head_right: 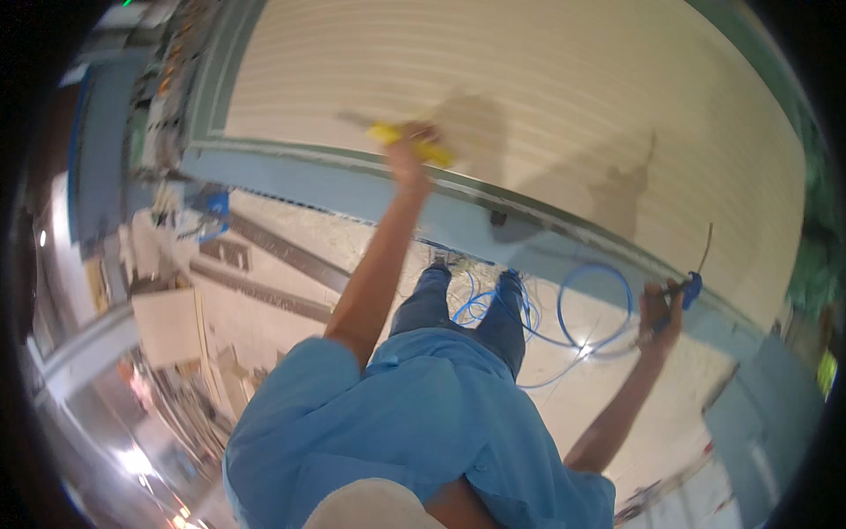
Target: The person uses a utility knife to score and snap a large white panel on a workbench, then removes the cut piece. They later use a blue air hose to blow dust off the panel and workbench surface.
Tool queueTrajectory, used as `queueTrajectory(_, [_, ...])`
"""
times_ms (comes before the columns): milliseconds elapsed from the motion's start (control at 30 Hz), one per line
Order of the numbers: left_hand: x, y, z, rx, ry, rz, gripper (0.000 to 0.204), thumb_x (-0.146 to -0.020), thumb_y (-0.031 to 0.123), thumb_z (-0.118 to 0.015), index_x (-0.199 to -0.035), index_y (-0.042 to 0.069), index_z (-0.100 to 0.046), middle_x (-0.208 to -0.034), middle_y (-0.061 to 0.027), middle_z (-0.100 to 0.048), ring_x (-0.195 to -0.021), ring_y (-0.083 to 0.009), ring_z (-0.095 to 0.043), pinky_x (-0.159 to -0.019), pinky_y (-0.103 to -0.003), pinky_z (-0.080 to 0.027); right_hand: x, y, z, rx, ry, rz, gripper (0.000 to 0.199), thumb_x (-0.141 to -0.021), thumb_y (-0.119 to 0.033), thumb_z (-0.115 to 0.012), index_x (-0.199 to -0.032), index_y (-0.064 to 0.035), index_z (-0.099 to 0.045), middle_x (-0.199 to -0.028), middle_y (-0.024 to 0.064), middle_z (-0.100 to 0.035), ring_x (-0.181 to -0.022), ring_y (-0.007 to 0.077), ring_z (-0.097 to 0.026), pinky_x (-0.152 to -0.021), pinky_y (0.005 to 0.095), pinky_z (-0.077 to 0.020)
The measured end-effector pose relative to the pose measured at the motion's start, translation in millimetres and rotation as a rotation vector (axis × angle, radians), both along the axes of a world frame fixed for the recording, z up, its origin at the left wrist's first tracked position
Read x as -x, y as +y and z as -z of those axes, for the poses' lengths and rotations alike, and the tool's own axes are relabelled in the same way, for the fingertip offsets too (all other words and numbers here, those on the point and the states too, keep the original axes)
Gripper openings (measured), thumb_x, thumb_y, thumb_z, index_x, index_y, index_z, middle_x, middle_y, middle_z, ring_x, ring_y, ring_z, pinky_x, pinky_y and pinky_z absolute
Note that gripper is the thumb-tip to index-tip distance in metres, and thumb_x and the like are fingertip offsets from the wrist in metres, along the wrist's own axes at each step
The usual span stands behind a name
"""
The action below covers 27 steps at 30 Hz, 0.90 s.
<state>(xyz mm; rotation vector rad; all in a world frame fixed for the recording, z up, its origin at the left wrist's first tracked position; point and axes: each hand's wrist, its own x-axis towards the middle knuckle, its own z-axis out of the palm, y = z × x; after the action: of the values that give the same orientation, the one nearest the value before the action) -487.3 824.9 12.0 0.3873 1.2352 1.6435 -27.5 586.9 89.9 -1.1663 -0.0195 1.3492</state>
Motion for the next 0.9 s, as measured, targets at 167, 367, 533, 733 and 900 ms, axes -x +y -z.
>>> queueTrajectory(167, [94.2,-7.8,11.3,0.485,-0.177,-0.168,0.019,-0.098,0.018,-0.051,-0.112,0.005,-0.052,-0.093,-0.0097,-0.06,-0.079,-0.0228,-0.061,-0.072,-0.041,-0.055,40.2,-9.6,72.3,-0.204,0.162,0.292,0.035,-0.098,-0.024,-0.058,-0.126,-0.0052,-0.053,-0.125,0.0227,-0.058,-0.117,0.0328,-0.057,-0.103,0.0486,-0.0443])
queueTrajectory(367, [108.7,23.6,28.1,0.563,-0.268,-0.027,0.017,-0.099,0.019,-0.052,-0.111,0.007,-0.054,-0.096,-0.0108,-0.062,-0.081,-0.0252,-0.063,-0.076,-0.048,-0.054,67.6,49.6,95.8,0.022,0.082,0.476,0.032,-0.097,-0.025,-0.059,-0.12,-0.0022,-0.056,-0.117,0.0236,-0.06,-0.111,0.0327,-0.06,-0.094,0.0439,-0.0544])
queueTrajectory(533, [112.0,28.6,45.1,0.51,-0.141,-0.139,0.031,-0.094,0.02,-0.06,-0.119,0.004,-0.051,-0.099,-0.0146,-0.063,-0.088,-0.0311,-0.065,-0.071,-0.048,-0.058,54.5,76.4,98.1,0.032,-0.028,0.413,0.026,-0.093,-0.021,-0.065,-0.111,-0.0031,-0.059,-0.092,0.0215,-0.064,-0.086,0.0312,-0.067,-0.085,0.0397,-0.0577])
queueTrajectory(733, [126.6,33.0,67.2,0.465,-0.031,-0.145,0.033,-0.092,0.018,-0.062,-0.115,-0.003,-0.051,-0.094,-0.0171,-0.064,-0.076,-0.0329,-0.066,-0.064,-0.043,-0.059,35.0,85.0,104.1,0.07,-0.161,0.371,0.028,-0.09,-0.024,-0.068,-0.105,-0.0025,-0.058,-0.084,0.0174,-0.067,-0.069,0.0296,-0.068,-0.061,0.0385,-0.0595])
queueTrajectory(900, [146.7,35.5,79.2,0.411,-0.031,0.028,0.02,-0.096,0.021,-0.058,-0.104,0.003,-0.053,-0.093,-0.0135,-0.064,-0.076,-0.027,-0.065,-0.066,-0.038,-0.059,35.0,95.1,93.7,0.062,-0.021,0.391,0.029,-0.088,-0.024,-0.072,-0.104,-0.0023,-0.061,-0.087,0.0138,-0.065,-0.074,0.0269,-0.068,-0.063,0.0394,-0.0609])
